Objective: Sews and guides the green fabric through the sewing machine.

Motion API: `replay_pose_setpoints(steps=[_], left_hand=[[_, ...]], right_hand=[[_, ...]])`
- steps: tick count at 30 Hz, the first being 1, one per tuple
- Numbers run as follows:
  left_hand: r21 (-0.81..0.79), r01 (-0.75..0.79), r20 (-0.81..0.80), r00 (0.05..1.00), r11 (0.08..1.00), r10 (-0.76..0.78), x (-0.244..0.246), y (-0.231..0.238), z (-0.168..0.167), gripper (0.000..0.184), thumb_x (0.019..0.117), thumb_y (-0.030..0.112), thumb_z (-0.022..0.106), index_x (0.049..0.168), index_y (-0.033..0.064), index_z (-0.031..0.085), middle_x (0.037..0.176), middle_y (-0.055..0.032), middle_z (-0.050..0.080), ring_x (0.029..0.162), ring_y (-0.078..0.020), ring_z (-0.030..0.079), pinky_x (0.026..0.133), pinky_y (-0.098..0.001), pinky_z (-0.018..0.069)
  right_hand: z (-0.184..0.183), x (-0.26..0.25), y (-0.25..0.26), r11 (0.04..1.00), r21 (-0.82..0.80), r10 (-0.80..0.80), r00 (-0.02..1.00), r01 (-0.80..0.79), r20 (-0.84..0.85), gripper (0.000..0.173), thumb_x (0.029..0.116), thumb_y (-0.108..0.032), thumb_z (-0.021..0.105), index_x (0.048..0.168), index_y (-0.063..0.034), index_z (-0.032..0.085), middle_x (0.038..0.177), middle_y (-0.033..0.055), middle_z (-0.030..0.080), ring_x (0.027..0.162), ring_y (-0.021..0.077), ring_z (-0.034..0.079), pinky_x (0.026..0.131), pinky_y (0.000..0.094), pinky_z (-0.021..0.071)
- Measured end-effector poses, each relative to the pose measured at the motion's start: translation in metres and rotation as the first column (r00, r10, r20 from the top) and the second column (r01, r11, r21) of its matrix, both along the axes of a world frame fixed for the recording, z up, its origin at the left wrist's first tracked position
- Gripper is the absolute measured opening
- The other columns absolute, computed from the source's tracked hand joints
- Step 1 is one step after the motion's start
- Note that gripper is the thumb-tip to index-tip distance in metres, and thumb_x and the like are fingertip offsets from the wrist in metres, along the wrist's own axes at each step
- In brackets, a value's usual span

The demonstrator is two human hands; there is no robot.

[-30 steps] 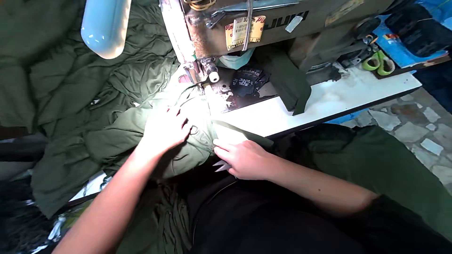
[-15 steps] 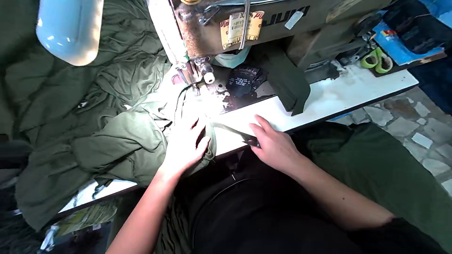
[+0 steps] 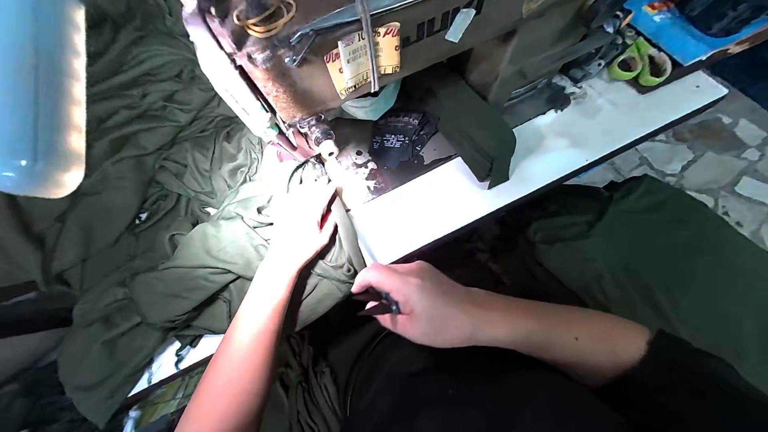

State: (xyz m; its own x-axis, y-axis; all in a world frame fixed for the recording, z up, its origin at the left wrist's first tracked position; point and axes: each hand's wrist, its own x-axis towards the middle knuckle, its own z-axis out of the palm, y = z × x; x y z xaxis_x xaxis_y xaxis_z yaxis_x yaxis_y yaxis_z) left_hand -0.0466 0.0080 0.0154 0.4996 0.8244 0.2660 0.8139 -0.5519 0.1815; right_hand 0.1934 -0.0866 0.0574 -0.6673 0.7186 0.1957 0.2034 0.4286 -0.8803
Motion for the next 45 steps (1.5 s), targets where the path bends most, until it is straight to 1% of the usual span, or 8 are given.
replay_pose_setpoints(steps=[13, 17, 19, 21, 22, 25, 31, 45], left_hand=[[0.114, 0.03, 0.052, 0.998, 0.993, -0.036, 0.004, -0.019, -0.004, 0.028, 0.0927, 0.006, 0.057, 0.113, -0.0028, 0.075, 0.121, -0.0242, 0.071, 0.114, -0.0458, 0.066, 0.097, -0.0628, 0.0473], [0.212, 0.018, 0.166, 0.985, 0.977, -0.054, 0.006, -0.029, -0.005, 0.026, 0.0942, 0.016, 0.056, 0.098, -0.002, 0.075, 0.113, -0.0222, 0.073, 0.107, -0.0386, 0.069, 0.093, -0.0534, 0.0502], [0.226, -0.032, 0.238, 0.971, 0.974, -0.023, 0.008, -0.038, -0.003, 0.026, 0.0954, 0.018, 0.057, 0.095, -0.0015, 0.075, 0.108, -0.021, 0.074, 0.104, -0.0348, 0.07, 0.092, -0.0479, 0.0513], [0.213, -0.085, 0.3, 0.954, 0.973, 0.018, 0.012, -0.048, -0.004, 0.026, 0.0967, 0.018, 0.058, 0.094, -0.0018, 0.074, 0.107, -0.0204, 0.074, 0.103, -0.0322, 0.07, 0.092, -0.0441, 0.0517], [0.195, -0.109, 0.322, 0.946, 0.975, 0.042, 0.014, -0.053, -0.005, 0.025, 0.0965, 0.018, 0.058, 0.094, -0.002, 0.074, 0.107, -0.0202, 0.074, 0.104, -0.0313, 0.07, 0.092, -0.043, 0.0515], [0.12, -0.171, 0.352, 0.928, 0.978, 0.119, 0.023, -0.068, -0.01, 0.024, 0.0931, 0.015, 0.059, 0.094, -0.0017, 0.076, 0.11, -0.0199, 0.074, 0.105, -0.0311, 0.07, 0.093, -0.0433, 0.0513], [0.0, -0.171, 0.308, 0.937, 0.985, 0.163, 0.032, -0.079, -0.015, 0.022, 0.0877, 0.01, 0.059, 0.092, 0.0001, 0.078, 0.117, -0.0202, 0.072, 0.114, -0.0356, 0.067, 0.096, -0.0508, 0.0493], [-0.061, -0.145, 0.249, 0.956, 0.988, 0.155, 0.033, -0.081, -0.018, 0.03, 0.0864, 0.01, 0.055, 0.1, 0.0022, 0.08, 0.126, -0.0176, 0.07, 0.119, -0.0392, 0.064, 0.097, -0.0609, 0.045]], right_hand=[[0.016, -0.006, 0.019, 0.97, -0.027, 0.239, 0.966, -0.242, -0.095, 0.031, 0.0946, -0.009, 0.067, 0.123, 0.0037, 0.065, 0.087, 0.0144, 0.069, 0.076, 0.022, 0.066, 0.07, 0.0382, 0.0539], [-0.013, 0.002, 0.052, 0.976, 0.208, 0.034, 0.991, -0.061, 0.129, 0.015, 0.0909, -0.013, 0.071, 0.099, -0.0013, 0.074, 0.084, 0.0106, 0.071, 0.073, 0.0214, 0.07, 0.064, 0.0398, 0.0566], [-0.023, 0.002, 0.065, 0.966, 0.23, 0.027, 0.936, -0.114, 0.351, 0.02, 0.092, -0.017, 0.071, 0.107, -0.0038, 0.073, 0.103, 0.0129, 0.07, 0.08, 0.026, 0.069, 0.065, 0.0449, 0.0554], [-0.03, -0.003, 0.064, 0.947, 0.241, 0.09, 0.898, -0.211, 0.43, 0.03, 0.0928, -0.019, 0.069, 0.118, -0.0031, 0.071, 0.138, 0.016, 0.063, 0.084, 0.0276, 0.072, 0.065, 0.0453, 0.0569], [-0.033, -0.005, 0.06, 0.937, 0.249, 0.114, 0.885, -0.247, 0.451, 0.029, 0.0937, -0.021, 0.068, 0.115, -0.0021, 0.07, 0.144, 0.0166, 0.06, 0.083, 0.0282, 0.072, 0.062, 0.045, 0.056], [-0.04, -0.006, 0.044, 0.91, 0.319, 0.085, 0.87, -0.266, 0.485, 0.03, 0.0934, -0.027, 0.066, 0.109, -0.0019, 0.07, 0.137, 0.0167, 0.063, 0.079, 0.0289, 0.072, 0.056, 0.0431, 0.0542], [-0.043, -0.005, 0.019, 0.914, 0.342, 0.015, 0.859, -0.219, 0.512, 0.038, 0.094, -0.031, 0.065, 0.119, -0.002, 0.068, 0.135, 0.0191, 0.063, 0.064, 0.0265, 0.067, 0.049, 0.0394, 0.0504], [-0.052, -0.002, 0.015, 0.9, 0.394, -0.022, 0.886, -0.184, 0.464, 0.039, 0.0909, -0.029, 0.068, 0.121, -0.0045, 0.07, 0.13, 0.0186, 0.067, 0.064, 0.0274, 0.068, 0.049, 0.0405, 0.0514]])
